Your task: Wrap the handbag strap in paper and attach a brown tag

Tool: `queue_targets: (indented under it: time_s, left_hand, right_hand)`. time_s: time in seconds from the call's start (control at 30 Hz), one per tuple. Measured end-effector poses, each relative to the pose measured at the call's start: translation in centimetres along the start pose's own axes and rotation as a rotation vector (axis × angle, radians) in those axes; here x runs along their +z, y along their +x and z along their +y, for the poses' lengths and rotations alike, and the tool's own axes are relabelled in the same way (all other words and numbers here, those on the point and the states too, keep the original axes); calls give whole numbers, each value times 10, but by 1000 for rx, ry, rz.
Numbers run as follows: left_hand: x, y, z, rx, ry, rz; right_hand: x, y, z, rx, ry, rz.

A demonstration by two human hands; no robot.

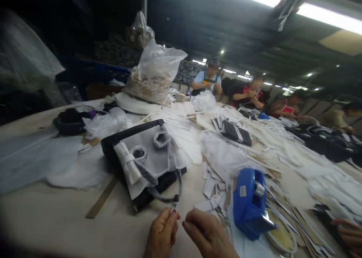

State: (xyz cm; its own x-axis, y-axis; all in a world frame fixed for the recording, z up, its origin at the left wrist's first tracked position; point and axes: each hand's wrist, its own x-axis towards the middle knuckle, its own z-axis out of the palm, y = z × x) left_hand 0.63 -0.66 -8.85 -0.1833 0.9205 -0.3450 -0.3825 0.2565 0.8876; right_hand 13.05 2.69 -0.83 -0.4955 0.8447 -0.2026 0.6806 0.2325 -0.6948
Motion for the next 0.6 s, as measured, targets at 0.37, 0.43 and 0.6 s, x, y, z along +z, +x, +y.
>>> queue_targets:
  time_s: [0.37, 0.43, 0.6]
  left_hand:
    - [-4, 12, -31, 158, 232, 110]
    - [-5, 7, -23, 174, 290, 136]
    - [-4, -2, -9, 192, 314, 240]
  right_hand:
    - [18, 55, -15, 183, 72, -43]
    - [24, 57, -14, 283, 142, -16]
    - [30, 59, -13, 356, 209, 8]
